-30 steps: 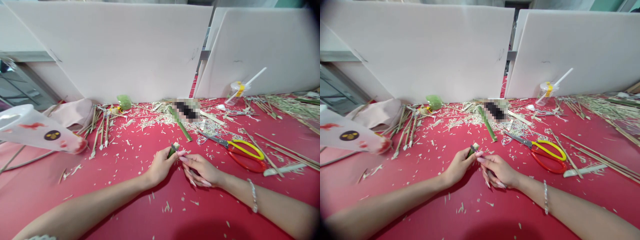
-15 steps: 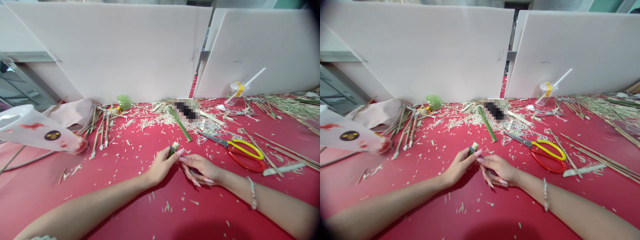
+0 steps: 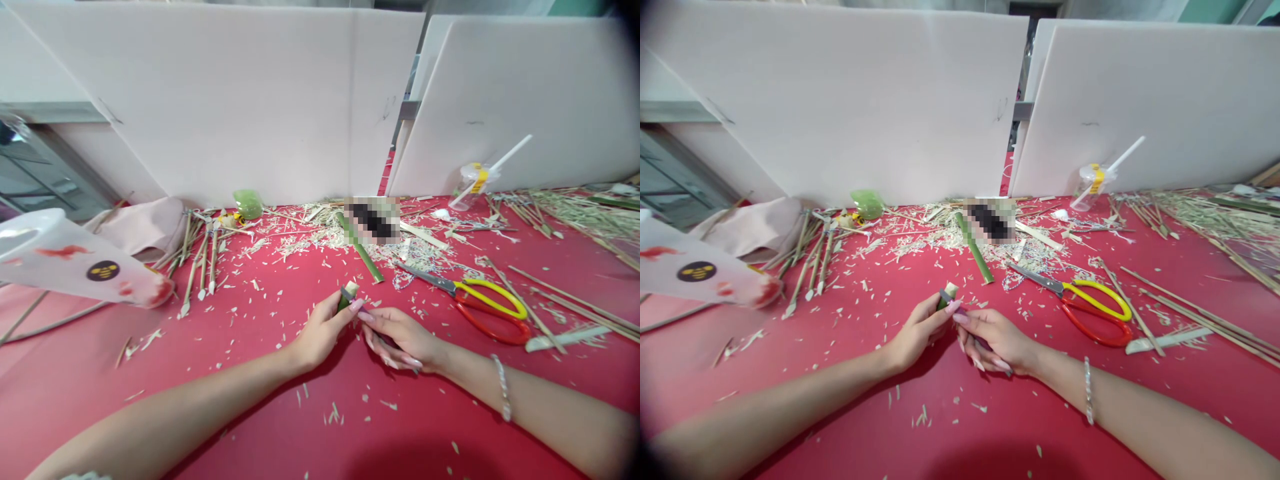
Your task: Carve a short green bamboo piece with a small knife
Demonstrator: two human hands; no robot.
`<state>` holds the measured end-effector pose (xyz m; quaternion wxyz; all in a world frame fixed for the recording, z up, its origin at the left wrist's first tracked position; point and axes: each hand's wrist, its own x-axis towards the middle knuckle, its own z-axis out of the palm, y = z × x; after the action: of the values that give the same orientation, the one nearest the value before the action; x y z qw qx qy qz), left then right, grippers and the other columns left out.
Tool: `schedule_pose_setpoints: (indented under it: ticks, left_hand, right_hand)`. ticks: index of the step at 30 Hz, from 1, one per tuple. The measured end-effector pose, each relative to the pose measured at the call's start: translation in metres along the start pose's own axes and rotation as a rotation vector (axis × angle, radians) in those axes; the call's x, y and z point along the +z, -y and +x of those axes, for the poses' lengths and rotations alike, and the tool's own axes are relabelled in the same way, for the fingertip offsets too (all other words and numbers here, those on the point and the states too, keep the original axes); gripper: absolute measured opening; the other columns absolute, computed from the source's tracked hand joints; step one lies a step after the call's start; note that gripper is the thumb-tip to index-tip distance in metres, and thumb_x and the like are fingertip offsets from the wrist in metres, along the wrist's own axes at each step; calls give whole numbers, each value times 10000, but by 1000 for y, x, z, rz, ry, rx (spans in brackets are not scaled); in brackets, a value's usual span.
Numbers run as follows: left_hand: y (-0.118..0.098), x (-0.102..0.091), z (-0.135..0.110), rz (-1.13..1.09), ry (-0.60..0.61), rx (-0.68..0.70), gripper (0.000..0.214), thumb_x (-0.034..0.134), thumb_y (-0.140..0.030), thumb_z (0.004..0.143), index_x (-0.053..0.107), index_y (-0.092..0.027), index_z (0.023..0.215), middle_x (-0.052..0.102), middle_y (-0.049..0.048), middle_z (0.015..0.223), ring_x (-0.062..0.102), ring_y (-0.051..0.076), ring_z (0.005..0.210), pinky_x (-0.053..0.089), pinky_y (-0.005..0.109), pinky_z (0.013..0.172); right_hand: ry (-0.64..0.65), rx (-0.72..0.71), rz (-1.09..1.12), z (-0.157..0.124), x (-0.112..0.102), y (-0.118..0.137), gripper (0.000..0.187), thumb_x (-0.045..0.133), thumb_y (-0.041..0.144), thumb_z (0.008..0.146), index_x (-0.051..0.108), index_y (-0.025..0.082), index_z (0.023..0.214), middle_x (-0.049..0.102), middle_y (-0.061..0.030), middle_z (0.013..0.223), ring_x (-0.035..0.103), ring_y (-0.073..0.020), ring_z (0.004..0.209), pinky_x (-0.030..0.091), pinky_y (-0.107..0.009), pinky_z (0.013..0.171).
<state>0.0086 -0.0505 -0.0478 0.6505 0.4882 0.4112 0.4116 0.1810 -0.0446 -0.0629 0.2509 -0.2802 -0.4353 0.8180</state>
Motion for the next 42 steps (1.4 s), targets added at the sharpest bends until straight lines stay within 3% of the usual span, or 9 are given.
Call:
schedule_pose_setpoints:
  ticks: [13,21,32,36,42]
  left_hand:
    - [6,-3,6,36,35,21,345,626,-503,855,516,-177,838,523,-10,682,467,115,608,385,251,587]
    - [7,-6,9,197,43,55,437,580,-578,861,520,-162,742,497,-19,623,456,116,596,360,259,587]
    - [4,-6,4,231,-11,80,400,591,-554,859,523,-168,781,468,-17,705,421,127,666,368,259,633]
    - [4,-6,4,193,11,69,381,594,-538,863,518,-170,799,460,-16,712,424,132,685,368,261,643]
    - [2,-5,4,170,39,62,368,589,-509,877,504,-166,777,415,-34,681,370,107,626,326,254,604]
  right_hand:
    - [-111,-27,7,-2,6,-2,478,599,581,862,572,138,685,562,41,400,308,-31,196,196,-131,226]
    - [-131,-31,-21,-2,1,-4,452,562,569,891,554,152,718,549,57,402,331,-40,199,192,-135,223]
    - [31,0,4,0,-4,-1,518,550,584,895,596,118,674,576,13,383,300,-35,177,251,-137,228]
    - [104,45,23,1,-10,0,521,549,572,897,614,103,681,624,-29,426,322,-46,174,207,-144,193]
    - [83,23,25,2,-11,-1,508,538,548,915,596,108,668,625,-26,429,345,-47,177,221,-141,207]
